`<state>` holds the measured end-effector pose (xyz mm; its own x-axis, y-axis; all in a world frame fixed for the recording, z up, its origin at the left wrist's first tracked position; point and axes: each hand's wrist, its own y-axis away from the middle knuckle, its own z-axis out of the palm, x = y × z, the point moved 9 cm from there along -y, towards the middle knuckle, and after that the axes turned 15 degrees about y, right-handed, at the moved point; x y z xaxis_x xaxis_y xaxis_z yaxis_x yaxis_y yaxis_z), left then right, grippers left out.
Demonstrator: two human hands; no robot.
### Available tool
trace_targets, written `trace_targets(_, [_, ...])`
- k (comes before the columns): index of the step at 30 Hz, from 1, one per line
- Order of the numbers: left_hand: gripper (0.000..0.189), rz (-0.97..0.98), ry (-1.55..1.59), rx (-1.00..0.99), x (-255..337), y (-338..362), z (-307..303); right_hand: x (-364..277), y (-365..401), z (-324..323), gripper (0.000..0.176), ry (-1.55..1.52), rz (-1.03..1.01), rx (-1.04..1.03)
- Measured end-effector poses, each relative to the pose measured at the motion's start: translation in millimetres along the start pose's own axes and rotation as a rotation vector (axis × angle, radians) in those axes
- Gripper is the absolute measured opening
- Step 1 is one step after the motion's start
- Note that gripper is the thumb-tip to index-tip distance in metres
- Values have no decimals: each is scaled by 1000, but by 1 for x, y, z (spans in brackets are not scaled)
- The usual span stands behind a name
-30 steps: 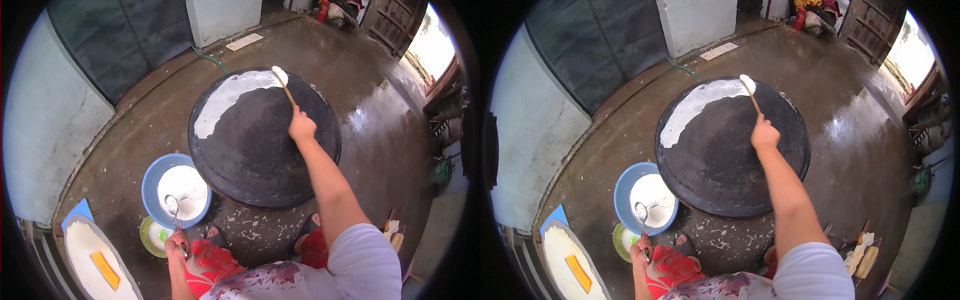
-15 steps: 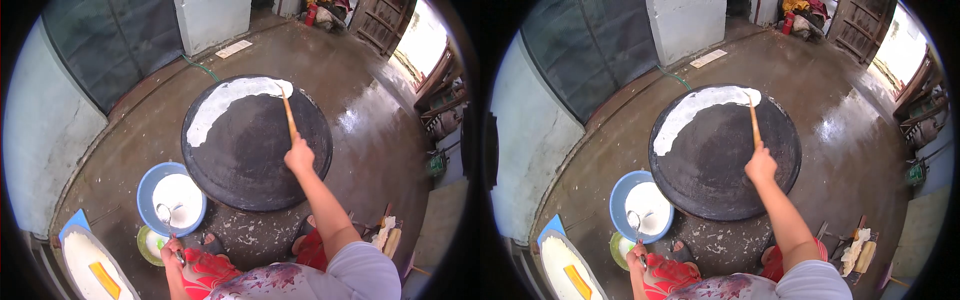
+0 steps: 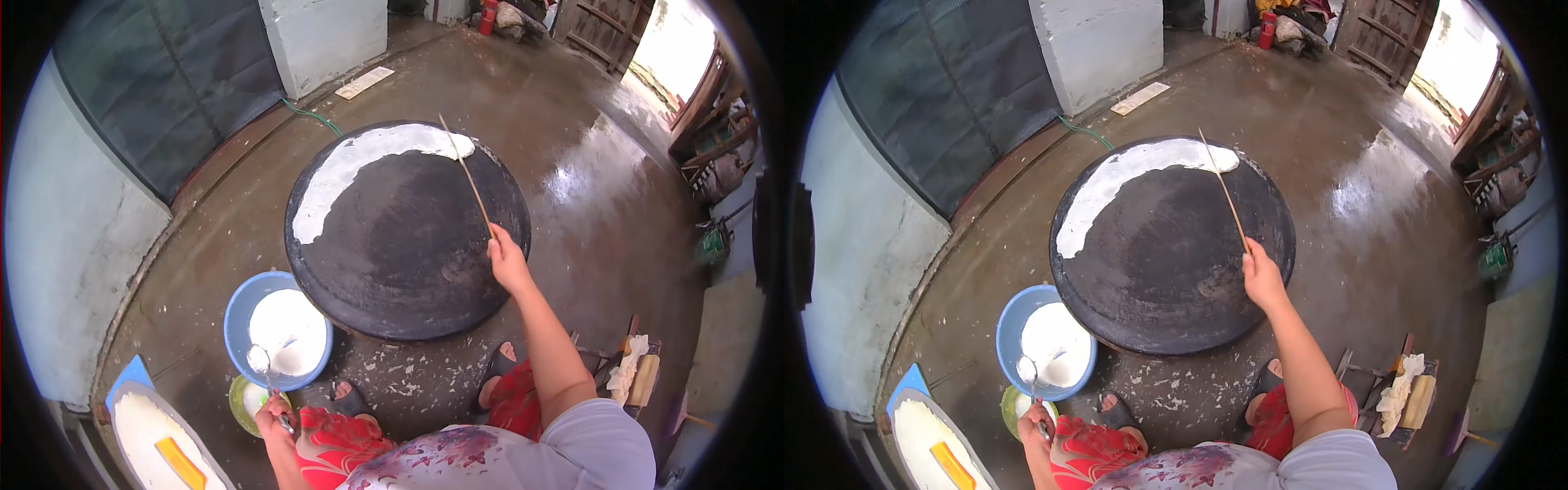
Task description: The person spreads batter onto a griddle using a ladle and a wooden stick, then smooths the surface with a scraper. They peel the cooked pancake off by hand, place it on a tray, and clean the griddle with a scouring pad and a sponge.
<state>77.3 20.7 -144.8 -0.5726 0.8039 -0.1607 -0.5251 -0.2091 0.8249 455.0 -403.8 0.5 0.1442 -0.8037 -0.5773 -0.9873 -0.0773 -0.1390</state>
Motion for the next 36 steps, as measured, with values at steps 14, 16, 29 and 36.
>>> trace_targets(14, [27, 2, 15, -178, -37, 116, 60, 81, -78, 14, 35, -394, 545, -206])
trace_targets(16, [27, -5, 14, -203, -45, 121, 60, 83, -82, 28, 36, -407, 585, -227])
trace_targets(29, [30, -31, -45, -130, -70, 101, 40, 20, -80, 67, 30, -234, 329, -308])
trace_targets(36, [31, -3, -83, -145, -72, 110, 40, 72, -47, 17, 31, 81, 423, 26])
